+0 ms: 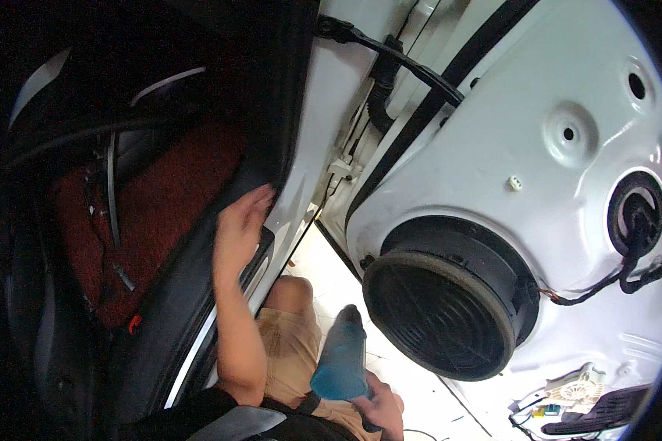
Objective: The person uses a power drill to remove fasteners from the interior side of a car door, then kneels to clean the exterior trim with a cloth and spray. They proceed to apply a clear protective film to the car's side trim, smoothing it with their hands.
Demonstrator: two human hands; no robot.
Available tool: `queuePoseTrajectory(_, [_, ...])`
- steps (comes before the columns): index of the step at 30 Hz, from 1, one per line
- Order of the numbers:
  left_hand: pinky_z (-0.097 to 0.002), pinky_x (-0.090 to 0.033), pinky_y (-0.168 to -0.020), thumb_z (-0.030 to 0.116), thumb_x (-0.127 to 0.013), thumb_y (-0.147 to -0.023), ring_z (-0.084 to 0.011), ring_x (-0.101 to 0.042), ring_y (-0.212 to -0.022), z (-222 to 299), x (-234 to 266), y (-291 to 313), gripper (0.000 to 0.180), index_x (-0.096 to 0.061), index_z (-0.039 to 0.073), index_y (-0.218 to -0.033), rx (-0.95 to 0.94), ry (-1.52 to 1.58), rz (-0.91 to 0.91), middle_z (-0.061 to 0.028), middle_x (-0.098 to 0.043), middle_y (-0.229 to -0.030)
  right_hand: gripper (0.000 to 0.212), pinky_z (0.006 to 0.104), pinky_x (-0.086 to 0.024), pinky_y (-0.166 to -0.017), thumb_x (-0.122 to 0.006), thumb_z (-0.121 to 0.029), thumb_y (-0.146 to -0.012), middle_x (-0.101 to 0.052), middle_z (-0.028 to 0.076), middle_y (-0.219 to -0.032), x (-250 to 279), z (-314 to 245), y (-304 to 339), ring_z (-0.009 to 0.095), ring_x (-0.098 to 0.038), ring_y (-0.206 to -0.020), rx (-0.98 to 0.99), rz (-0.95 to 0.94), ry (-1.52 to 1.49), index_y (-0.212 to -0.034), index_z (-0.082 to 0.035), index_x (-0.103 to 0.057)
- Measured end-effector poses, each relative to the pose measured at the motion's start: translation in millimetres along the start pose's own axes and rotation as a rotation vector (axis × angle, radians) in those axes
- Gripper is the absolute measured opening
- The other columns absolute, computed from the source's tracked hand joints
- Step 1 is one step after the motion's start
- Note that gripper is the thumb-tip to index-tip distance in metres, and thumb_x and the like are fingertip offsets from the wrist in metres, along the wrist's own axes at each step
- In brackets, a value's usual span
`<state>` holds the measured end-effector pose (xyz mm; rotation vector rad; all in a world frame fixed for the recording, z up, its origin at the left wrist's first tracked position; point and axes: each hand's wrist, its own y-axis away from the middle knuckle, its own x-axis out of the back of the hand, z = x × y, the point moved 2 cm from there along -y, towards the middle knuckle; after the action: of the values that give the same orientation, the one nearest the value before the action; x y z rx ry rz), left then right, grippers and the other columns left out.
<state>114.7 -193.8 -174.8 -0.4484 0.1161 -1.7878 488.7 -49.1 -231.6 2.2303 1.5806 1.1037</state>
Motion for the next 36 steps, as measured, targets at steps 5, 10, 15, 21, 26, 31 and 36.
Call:
queuePoseTrajectory(5, [-0.0400,-0.044,-0.093,0.008,-0.049,-0.091,-0.0330,-0.059,-0.106,4,52,58,0.027,-0.062,-0.001,-0.113,0.048,-0.201,0.191,-0.0194,-0.063,-0.111,0.066,0.0364,-0.048,-0.084,-0.073,-0.020,-0.077,-0.061,0.021,-0.113,-16,-83,-18,0.034,-0.065,-0.088,0.327,-0.027,0.174,-0.134,-0.004,-0.044])
queuePoseTrajectory(10, [-0.0444,-0.038,-0.098,0.007,-0.053,-0.086,-0.0322,-0.055,-0.111,-3,49,76,0.029,-0.063,0.001,-0.113,0.064,-0.366,0.190,-0.0165,-0.063,-0.111,0.065,0.0418,-0.050,-0.080,-0.072,-0.024,-0.080,-0.058,0.024,-0.111,-37,-162,-57,0.043,-0.062,-0.091,0.703,0.116,0.216,-0.133,-0.001,-0.042])
queuePoseTrajectory(15, [-0.0437,-0.038,-0.097,0.007,-0.060,-0.081,-0.0304,-0.055,-0.111,-2,44,76,0.031,-0.064,0.005,-0.112,0.048,-0.463,0.128,-0.0125,-0.065,-0.107,0.069,0.0385,-0.049,-0.087,-0.072,-0.017,-0.074,-0.058,0.030,-0.112,-35,-193,-79,0.039,-0.063,-0.100,0.562,0.195,0.280,-0.129,0.010,-0.041])
queuePoseTrajectory(21, [-0.0445,-0.038,-0.095,0.009,-0.062,-0.079,-0.0305,-0.056,-0.109,-5,48,79,0.034,-0.063,0.005,-0.112,0.067,-0.439,0.089,-0.0119,-0.065,-0.107,0.067,0.0419,-0.051,-0.071,-0.077,-0.022,-0.076,-0.059,0.024,-0.104,-31,-193,-96,0.042,-0.063,-0.086,0.698,0.311,0.367,-0.127,0.006,-0.042])
queuePoseTrajectory(26, [-0.0452,-0.038,-0.094,0.009,-0.062,-0.076,-0.0315,-0.056,-0.107,-6,51,78,0.036,-0.063,0.005,-0.112,0.031,-0.433,0.069,-0.0120,-0.064,-0.106,0.068,0.0421,-0.051,-0.071,-0.077,-0.021,-0.076,-0.059,0.023,-0.103,-30,-199,-106,0.041,-0.063,-0.087,0.726,0.291,0.346,-0.128,0.005,-0.041])
queuePoseTrajectory(31, [-0.0434,-0.036,-0.097,0.011,-0.056,-0.076,-0.0331,-0.055,-0.107,-6,50,75,0.037,-0.063,0.005,-0.113,0.064,-0.403,0.048,-0.0142,-0.063,-0.108,0.071,0.0426,-0.051,-0.071,-0.076,-0.022,-0.076,-0.059,0.023,-0.100,-31,-208,-113,0.042,-0.063,-0.088,0.724,0.262,0.353,-0.131,0.003,-0.039])
queuePoseTrajectory(36, [-0.0443,-0.037,-0.092,0.010,-0.059,-0.075,-0.0308,-0.056,-0.105,-7,47,75,0.038,-0.063,0.005,-0.112,0.028,-0.457,0.056,-0.0111,-0.064,-0.107,0.072,0.0428,-0.051,-0.069,-0.075,-0.025,-0.078,-0.058,0.023,-0.098,-27,-212,-119,0.042,-0.063,-0.084,0.755,0.257,0.333,-0.133,0.002,-0.038])
